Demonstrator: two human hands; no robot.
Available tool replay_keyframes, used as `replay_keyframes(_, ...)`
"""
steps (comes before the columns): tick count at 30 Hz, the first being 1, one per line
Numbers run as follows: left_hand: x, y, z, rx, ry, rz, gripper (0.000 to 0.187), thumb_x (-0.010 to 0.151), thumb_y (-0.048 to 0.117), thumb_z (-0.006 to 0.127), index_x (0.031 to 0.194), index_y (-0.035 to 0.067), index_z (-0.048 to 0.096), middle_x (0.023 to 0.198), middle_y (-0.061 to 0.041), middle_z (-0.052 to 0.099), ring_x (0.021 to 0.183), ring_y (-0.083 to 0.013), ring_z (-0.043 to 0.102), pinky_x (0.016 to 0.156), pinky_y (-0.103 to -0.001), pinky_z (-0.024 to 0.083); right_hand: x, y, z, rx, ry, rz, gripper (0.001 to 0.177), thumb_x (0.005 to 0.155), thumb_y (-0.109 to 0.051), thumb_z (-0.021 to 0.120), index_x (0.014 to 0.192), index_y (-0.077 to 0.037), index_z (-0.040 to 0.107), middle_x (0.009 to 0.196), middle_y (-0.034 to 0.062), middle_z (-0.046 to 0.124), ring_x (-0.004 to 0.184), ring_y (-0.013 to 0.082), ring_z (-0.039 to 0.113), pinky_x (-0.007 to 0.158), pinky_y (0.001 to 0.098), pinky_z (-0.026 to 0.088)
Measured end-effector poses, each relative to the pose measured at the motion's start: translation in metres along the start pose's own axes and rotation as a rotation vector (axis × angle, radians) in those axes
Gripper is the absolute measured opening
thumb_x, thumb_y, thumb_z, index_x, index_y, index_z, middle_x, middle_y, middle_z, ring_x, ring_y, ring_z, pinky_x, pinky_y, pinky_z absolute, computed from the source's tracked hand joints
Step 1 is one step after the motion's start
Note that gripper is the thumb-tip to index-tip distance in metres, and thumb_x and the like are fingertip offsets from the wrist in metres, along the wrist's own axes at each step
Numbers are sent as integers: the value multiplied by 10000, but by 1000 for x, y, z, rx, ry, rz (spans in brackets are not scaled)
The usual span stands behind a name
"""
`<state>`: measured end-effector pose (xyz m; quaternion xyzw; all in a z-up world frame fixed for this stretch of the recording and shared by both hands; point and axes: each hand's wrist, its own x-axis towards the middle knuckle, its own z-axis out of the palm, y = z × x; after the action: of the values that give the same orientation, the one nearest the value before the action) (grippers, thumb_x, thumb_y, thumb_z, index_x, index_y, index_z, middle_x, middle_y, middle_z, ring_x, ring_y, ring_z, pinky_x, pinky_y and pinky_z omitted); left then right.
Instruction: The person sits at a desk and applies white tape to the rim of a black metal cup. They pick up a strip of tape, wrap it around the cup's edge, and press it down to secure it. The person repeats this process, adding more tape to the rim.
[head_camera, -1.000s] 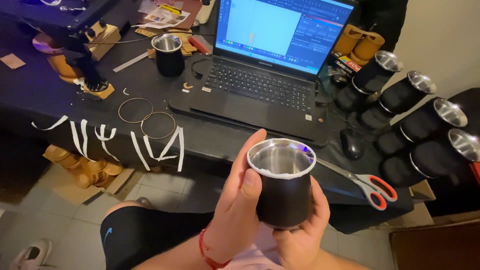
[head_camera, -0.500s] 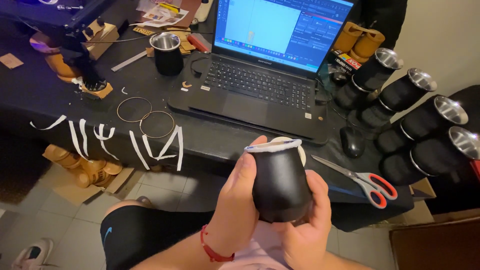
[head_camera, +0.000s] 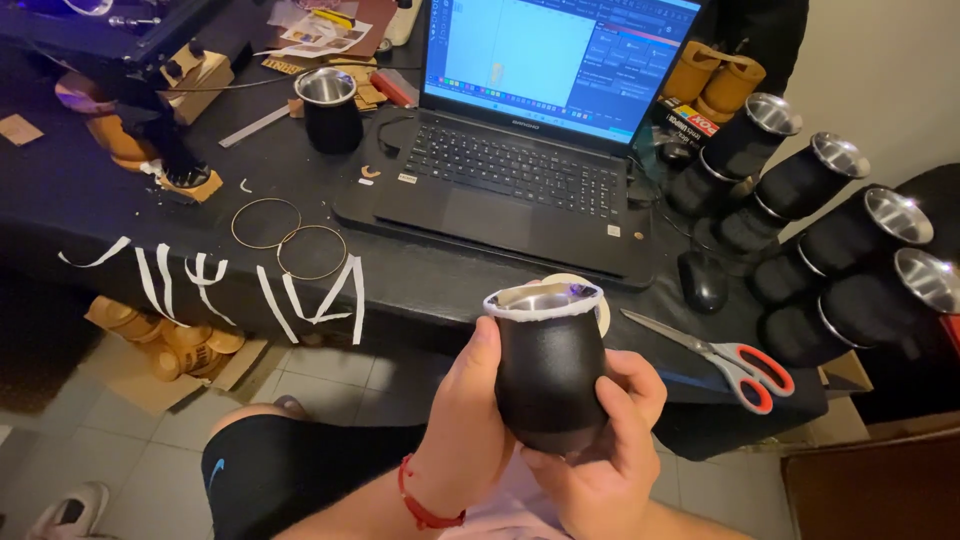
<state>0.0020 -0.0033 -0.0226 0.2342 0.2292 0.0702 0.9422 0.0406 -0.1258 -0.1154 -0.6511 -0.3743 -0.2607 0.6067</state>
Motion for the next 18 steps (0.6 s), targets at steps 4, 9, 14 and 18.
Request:
replay_keyframes(4, 7, -8, -16, 69, -266, 220, 574, 971, 394, 391, 1346, 1, 578, 1274, -146, 640, 1138, -227, 580, 974, -366, 462, -1, 7, -3, 1, -29, -27, 734, 751, -267, 799, 1406, -207, 472, 1454, 236, 381, 1361, 306, 442, 1154, 441, 409)
replay_keyframes(9, 14, -6, -57, 95, -433, 380, 844, 851, 538, 644, 1449, -10, 412, 1310, -141, 599, 1173, -210, 574, 1028, -365, 450, -15, 29, -4, 1, -146, -116, 730, 731, -293, 814, 1366, -183, 472, 1431, 238, 371, 1298, 313, 487, 1156, 443, 421)
replay_keyframes(14, 8, 0, -125, 322, -104, 565, 551, 790, 169, 519, 1309, -8, 572, 1182, -137, 672, 1080, -200, 614, 978, -317, 466, -12, 24, 11, 150, -598, -148, 347, 824, -110, 735, 1148, -68, 618, 1273, 196, 502, 987, 230, 610, 949, 348, 544)
replay_keyframes(18, -17, 4, -188, 391, -179, 702, 652, 970, 483, 511, 1344, -51, 509, 1274, -154, 620, 1173, -220, 585, 1042, -353, 429, 0, 25, 32, 145, -920, -20, 223, 902, -262, 618, 1024, -116, 734, 1106, 98, 632, 1044, 250, 632, 944, 394, 501)
